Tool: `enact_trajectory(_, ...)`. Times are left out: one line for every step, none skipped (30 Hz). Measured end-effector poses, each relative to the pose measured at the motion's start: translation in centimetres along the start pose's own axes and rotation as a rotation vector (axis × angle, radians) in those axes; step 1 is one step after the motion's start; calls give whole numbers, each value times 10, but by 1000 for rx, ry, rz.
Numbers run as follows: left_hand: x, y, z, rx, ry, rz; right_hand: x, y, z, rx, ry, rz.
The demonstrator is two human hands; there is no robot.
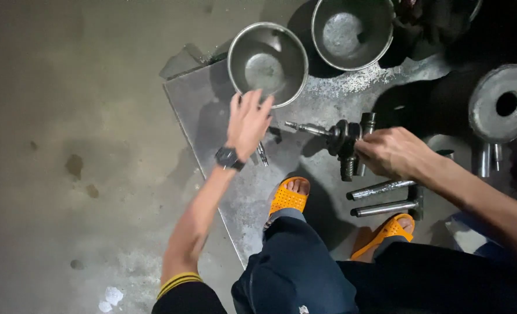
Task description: The person assembles metal components by hand, picking up cylindrical parts and threaded rods from a workbench and inserting them into a central hub. The person uses a hammer to tap parts into place and repeatedly handles multiple similar components, placing them into bowls or back onto the bench.
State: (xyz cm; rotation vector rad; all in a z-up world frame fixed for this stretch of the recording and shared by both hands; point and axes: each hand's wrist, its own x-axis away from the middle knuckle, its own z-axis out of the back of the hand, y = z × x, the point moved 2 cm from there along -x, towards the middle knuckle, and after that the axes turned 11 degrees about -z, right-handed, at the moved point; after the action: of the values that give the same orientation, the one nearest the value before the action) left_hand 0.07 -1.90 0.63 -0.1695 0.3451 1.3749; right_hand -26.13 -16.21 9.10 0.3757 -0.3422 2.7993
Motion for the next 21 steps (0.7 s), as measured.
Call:
enact_trajectory(3, 2, 25, 108, 51, 230, 6, 1, -5, -7, -10, 14)
enact_trajectory(6, 5, 49, 214, 102, 461, 11, 1, -9, -14, -21, 28)
enact_trajectory(29, 8, 38, 214, 100, 459, 12, -2, -4, -16, -19, 26)
enact_trajectory(56, 6, 27, 342, 225, 772, 13, -5, 0, -16, -56, 29)
enact_trajectory(83, 7, 13, 475, 350, 1083, 16, -8, 4, -14, -94, 26)
enact_trajectory(87, 8, 10, 478, 348, 1079, 13, -13, 10, -15, -94, 21)
enact_trajectory(94, 9, -2, 937, 331, 1357, 11, -17, 15, -27, -136, 20)
enact_trajectory(99, 14, -12, 1415, 291, 1606, 8, -22, 20, -39, -178, 19)
enact_trajectory(96, 12, -19, 1418, 282, 1602, 11, -20, 15, -42, -178, 11)
enact_trajectory(92, 13, -27, 1557, 265, 1644, 14, -20, 9, -72, -180, 30)
enact_trajectory(87, 13, -35, 1695, 250, 1680, 16, -19, 4, -99, -178, 51)
enact_trajectory(80, 10, -36, 1696, 244, 1674, 19, -18, 0, -100, -174, 45)
enact_trajectory(74, 9, -37, 1788, 280, 1706, 22, -19, -4, -96, -162, 55)
enact_trajectory(67, 8, -38, 1879, 316, 1736, 25, -19, -8, -92, -149, 66)
enact_trajectory(66, 6, -41, 1881, 303, 1729, 26, -20, -9, -94, -145, 55)
enact_trajectory(65, 6, -44, 1913, 380, 1832, 28, -21, -12, -92, -166, 49)
enact_trajectory(63, 6, -48, 1943, 459, 1935, 30, -21, -14, -90, -188, 42)
enact_trajectory(63, 5, -52, 1947, 444, 1928, 29, -24, -10, -90, -185, 30)
enact_trajectory(64, 4, -56, 1931, 462, 1969, 28, -27, -6, -69, -195, 38)
enact_trajectory(66, 3, -60, 1915, 481, 2010, 28, -30, -2, -49, -206, 46)
enact_trajectory(68, 3, -59, 1920, 469, 2000, 30, -31, 0, -48, -201, 34)
